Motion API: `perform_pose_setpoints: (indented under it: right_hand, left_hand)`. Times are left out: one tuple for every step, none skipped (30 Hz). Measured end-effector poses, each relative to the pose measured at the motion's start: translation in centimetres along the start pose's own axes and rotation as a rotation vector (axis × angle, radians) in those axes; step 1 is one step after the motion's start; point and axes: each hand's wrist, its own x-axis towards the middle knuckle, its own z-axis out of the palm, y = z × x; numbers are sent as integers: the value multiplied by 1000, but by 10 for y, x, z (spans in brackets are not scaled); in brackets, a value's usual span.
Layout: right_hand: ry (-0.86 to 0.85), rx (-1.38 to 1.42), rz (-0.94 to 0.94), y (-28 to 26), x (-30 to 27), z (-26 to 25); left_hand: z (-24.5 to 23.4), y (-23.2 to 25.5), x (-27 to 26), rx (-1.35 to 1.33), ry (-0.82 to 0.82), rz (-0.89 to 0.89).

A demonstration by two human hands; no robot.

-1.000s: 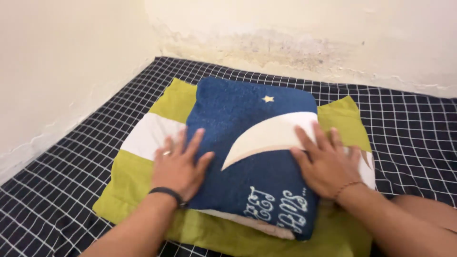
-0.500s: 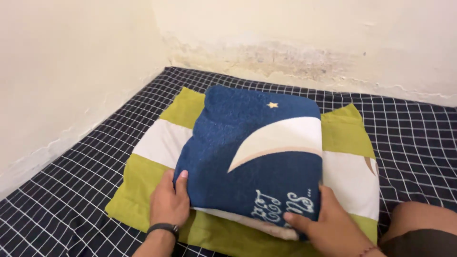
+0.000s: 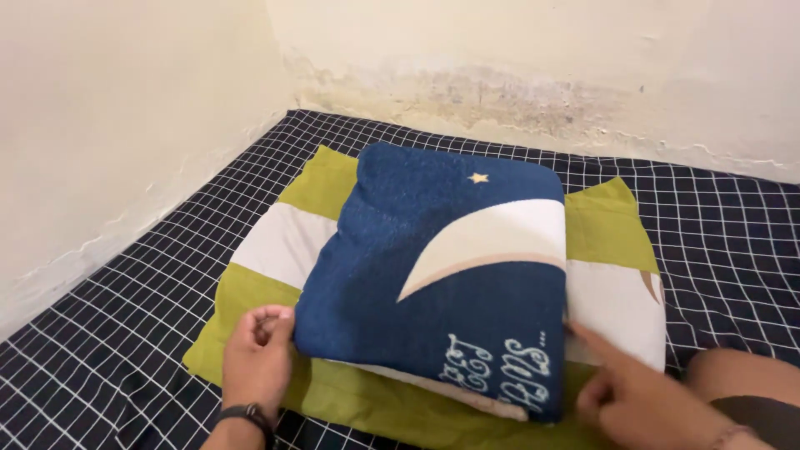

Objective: Fold a blue blanket and place it neatly on top of a pillow on a bed.

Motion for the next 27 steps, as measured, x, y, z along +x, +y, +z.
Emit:
perform_pose_setpoints:
  right_hand:
    - [-1,0,-4,-31,-13,-1]
    - [203,53,62,-62,-27,-4]
    - [408,106,127,-92,-41,-6]
    - [406,106,128,-89,-29,0]
    - [388,270,121,-85,-18,7]
    - [369,433,111,-82,-6,12]
    - [369,431,110,-74,0,14]
    - [318,497,70,-68,6,16]
    - [267,562,28,-62,13,18]
    - [265,564,32,-55,17,18]
    - [255,572,-57,-47,20,18]
    - [244,585,-148,-40,24,19]
    - [241,591,-146,-27,38,13]
    - [149,505,-123,-15,52,5]
    - [58,418,-102,-3,66,-3]
    - [56,414,-102,-46,47,-16]
    - [175,436,75,-89,22,-28]
    - [297,459,255,-133,-11,-38]
    - [299,460,260,-133,1,-42]
    - [359,443,218,-131,13,-46]
    - [420,425,178,-129,25,-50]
    - [423,428,184,-124,40,-53]
    - [423,369,160,-119,54,-56]
    - [422,305,132,-115,69,-60]
    - [425,303,135,-117,68,-64]
    - [395,275,131,-119,67,-68]
    - [365,248,127,-121,66,-71]
  left_hand:
    - [-2,11,-7,1,4,1]
    - [-2,23,-14,-112,-64,-75]
    - [-2,34,-21,-224,-132,-151]
    - [-4,35,-21,-223,-132,-152]
    - [-5,37,-21,-314,-200,-195]
    - [-6,38,-21,-409,-268,-237]
    - [-8,31,-15,-409,-267,-238]
    - [-12,23,-6,-397,-289,-238]
    - [-16,16,2,-385,-310,-237]
    - [-13,6,12,-382,-311,-240]
    - [-11,-4,21,-255,-298,-202]
    - [-10,-12,32,-124,-284,-162]
    - [-6,0,36,-116,-283,-162]
    - [-1,11,40,-20,-202,-90]
    - [3,22,44,76,-121,-18]
    - [14,46,43,74,-119,-21]
    - [24,70,42,175,-123,24]
    - [37,94,42,278,-133,73]
    - [45,100,47,278,-137,72]
    - [56,107,54,367,-124,116]
    - [66,114,60,456,-109,161]
    - [72,104,71,457,-117,163]
    - [77,94,83,483,-98,174]
    - [82,83,95,507,-75,181]
    - [80,84,94,504,-79,181]
    - [78,84,92,515,-70,152]
    - [75,83,91,525,-62,124]
